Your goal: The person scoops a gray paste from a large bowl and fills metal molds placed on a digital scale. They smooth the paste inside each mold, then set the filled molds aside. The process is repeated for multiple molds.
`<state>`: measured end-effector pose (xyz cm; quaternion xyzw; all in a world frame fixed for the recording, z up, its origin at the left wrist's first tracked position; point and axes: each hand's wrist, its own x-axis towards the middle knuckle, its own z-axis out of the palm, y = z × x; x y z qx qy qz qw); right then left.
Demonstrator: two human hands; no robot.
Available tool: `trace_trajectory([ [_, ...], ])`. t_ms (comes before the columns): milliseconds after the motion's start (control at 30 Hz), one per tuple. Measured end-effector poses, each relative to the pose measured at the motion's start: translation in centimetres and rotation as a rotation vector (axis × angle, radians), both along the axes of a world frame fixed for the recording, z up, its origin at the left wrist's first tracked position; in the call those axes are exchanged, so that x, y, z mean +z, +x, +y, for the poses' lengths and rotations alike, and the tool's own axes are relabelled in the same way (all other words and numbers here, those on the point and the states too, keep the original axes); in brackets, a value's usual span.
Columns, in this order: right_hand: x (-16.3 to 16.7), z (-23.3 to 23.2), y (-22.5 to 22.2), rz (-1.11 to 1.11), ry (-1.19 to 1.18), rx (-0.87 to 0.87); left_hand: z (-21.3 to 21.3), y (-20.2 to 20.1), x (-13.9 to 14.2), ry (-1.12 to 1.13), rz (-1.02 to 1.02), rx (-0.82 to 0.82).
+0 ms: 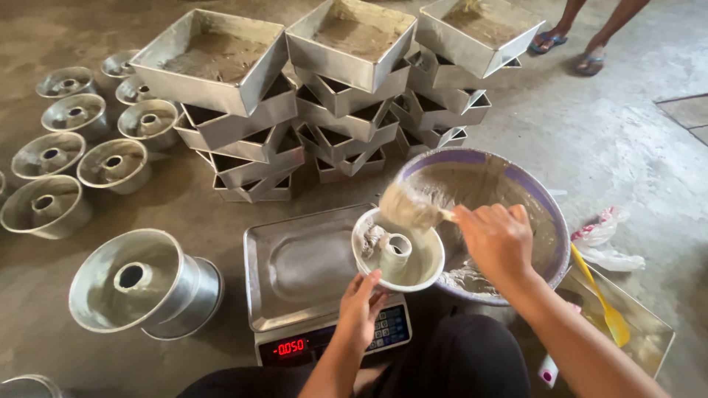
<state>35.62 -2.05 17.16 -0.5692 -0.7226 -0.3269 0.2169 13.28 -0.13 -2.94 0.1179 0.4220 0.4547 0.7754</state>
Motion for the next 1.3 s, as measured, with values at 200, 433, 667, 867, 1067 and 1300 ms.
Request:
trace_trajectory([
  [200,3.0,-0.2,-2.0,-0.133,0.109,0.112,-0.9,-0.6,1.5,0.022,-0.041,0.007],
  [433,0.7,2.2,-3.8,-0.146,0.117,0.286,-1.8,-4.9,2.7,0.070,-0.100,0.089],
  [667,-9.7,6.0,-10.7,0.829,-0.242,0.179,-0.6,-10.7,-0.3,-0.041,0.064,0.184],
  [867,-12.0,7.5,-14.1,2.036,-0.588,0.089,0.8,-10.5,-4.5,-0.105,0.180,0.143],
  [1067,-9.4,-0.9,-2.2,1.208,0.016,0.220,-2.6,-12.3,-5.2,0.086,0.231,0.175],
  [1300,-15.8,-10.2,11.6,0.362,-0.546,-0.662,-3.9,-18.9,-2.1,0.129,0.172,0.416],
])
